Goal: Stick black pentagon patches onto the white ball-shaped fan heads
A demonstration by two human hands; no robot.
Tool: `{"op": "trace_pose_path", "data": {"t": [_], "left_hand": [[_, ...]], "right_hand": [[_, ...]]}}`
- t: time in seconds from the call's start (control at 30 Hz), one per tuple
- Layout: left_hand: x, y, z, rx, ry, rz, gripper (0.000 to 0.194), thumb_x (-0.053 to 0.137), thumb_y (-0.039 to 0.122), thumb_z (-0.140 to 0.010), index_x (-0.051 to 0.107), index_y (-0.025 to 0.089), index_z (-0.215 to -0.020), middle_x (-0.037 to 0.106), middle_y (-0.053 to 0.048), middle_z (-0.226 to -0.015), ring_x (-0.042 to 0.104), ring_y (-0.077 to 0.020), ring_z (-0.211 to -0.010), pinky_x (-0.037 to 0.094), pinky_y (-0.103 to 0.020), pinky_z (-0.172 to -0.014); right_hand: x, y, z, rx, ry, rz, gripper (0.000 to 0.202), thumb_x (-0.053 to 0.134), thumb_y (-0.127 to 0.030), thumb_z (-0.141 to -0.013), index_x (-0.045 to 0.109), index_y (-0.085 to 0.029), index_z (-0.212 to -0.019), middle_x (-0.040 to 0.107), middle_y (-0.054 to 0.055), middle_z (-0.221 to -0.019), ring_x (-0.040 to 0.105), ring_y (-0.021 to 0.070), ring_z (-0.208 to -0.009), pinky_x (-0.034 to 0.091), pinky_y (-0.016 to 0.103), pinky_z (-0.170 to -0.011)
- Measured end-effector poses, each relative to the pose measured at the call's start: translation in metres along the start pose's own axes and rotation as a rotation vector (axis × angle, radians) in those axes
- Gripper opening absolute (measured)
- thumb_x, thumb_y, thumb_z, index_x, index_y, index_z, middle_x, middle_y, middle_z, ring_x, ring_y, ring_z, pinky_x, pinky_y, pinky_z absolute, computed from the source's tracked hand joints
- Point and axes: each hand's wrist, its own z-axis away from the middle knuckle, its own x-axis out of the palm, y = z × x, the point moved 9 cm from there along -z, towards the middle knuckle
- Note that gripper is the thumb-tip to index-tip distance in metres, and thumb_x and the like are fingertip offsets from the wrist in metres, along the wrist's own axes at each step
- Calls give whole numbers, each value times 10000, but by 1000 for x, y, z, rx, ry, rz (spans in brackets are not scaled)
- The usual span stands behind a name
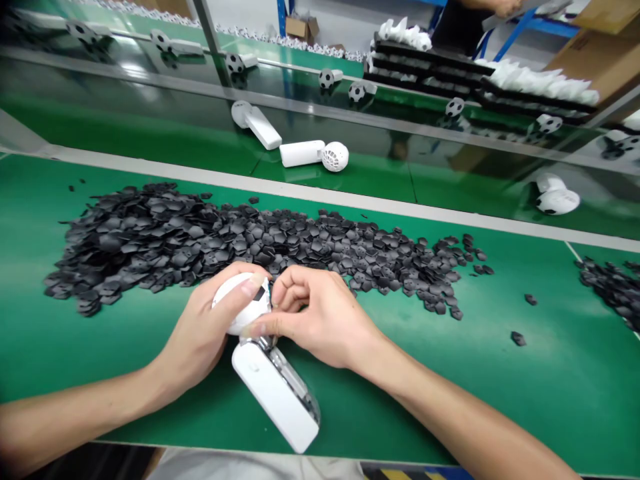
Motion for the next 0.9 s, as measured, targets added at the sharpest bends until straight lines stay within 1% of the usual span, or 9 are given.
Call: {"op": "trace_pose_path", "data": {"t": [0.07, 0.13, 0.23, 0.3, 0.37, 0.6, 0.7, 0.8, 0.9], "left_hand": [[0, -2, 1, 9, -1, 2, 384, 699, 572, -897, 686, 188, -896, 641, 11, -772, 521, -163, -680, 402, -293, -614], [1, -4, 1, 20, -8, 16, 383, 696, 570, -914, 689, 187, -906, 640, 13, -776, 521, -158, -683, 404, -287, -615], [1, -6, -1, 53, -23, 46, 373, 686, 559, -937, 697, 186, -930, 633, 14, -783, 520, -154, -686, 404, -276, -611], [0, -7, -2, 71, -35, 60, 364, 685, 550, -949, 704, 186, -948, 642, 9, -804, 529, -154, -701, 411, -269, -617], [1, -8, -3, 79, -52, 68, 352, 688, 537, -958, 708, 186, -960, 656, 5, -826, 540, -153, -715, 418, -262, -627], [1, -6, -10, 130, -93, 127, 347, 689, 535, -984, 705, 189, -982, 652, 1, -840, 547, -139, -726, 434, -225, -623], [5, -12, -11, 65, -163, 202, 383, 701, 579, -975, 695, 199, -1032, 677, -8, -873, 616, -154, -718, 493, -225, -610], [11, -15, -10, -15, -234, 306, 403, 725, 603, -957, 659, 217, -1048, 714, -14, -921, 694, -187, -655, 573, -279, -588], [14, -15, -9, -38, -256, 338, 399, 742, 596, -949, 651, 216, -1030, 728, -18, -913, 720, -202, -634, 602, -295, -577]], "right_hand": [[2, 0, 0, -23, -30, 31, 565, 983, -582, -694, 590, -186, -783, 677, -30, -681, 630, 125, -635, 467, 232, -587], [0, -4, 2, -149, 12, 134, 528, 914, -606, -804, 581, -197, -824, 682, -28, -730, 627, 125, -654, 477, 240, -593], [0, -26, 17, -583, 199, 480, 447, 706, -597, -1022, 533, -214, -870, 650, -20, -787, 566, 126, -687, 454, 253, -614], [9, -36, 32, -849, 304, 728, 411, 576, -562, -1105, 500, -222, -888, 634, -15, -782, 536, 141, -693, 436, 274, -635], [14, -37, 37, -961, 363, 877, 377, 528, -525, -1134, 487, -225, -909, 641, -18, -772, 538, 150, -688, 428, 291, -649], [7, -38, 27, -837, 339, 850, 415, 591, -589, -1095, 564, -208, -932, 664, -43, -784, 588, 100, -653, 438, 247, -623], [1, -51, 39, -907, 359, 817, 390, 586, -532, -1114, 597, -195, -918, 695, -37, -791, 616, 86, -652, 464, 228, -644], [-29, -65, 54, -859, 432, 826, 237, 672, -345, -1090, 654, -192, -909, 723, -38, -802, 636, 82, -665, 479, 212, -653], [-73, -60, 62, -620, 474, 952, 96, 728, -174, -1025, 716, -206, -934, 762, -46, -854, 676, 91, -703, 490, 217, -649]]}}
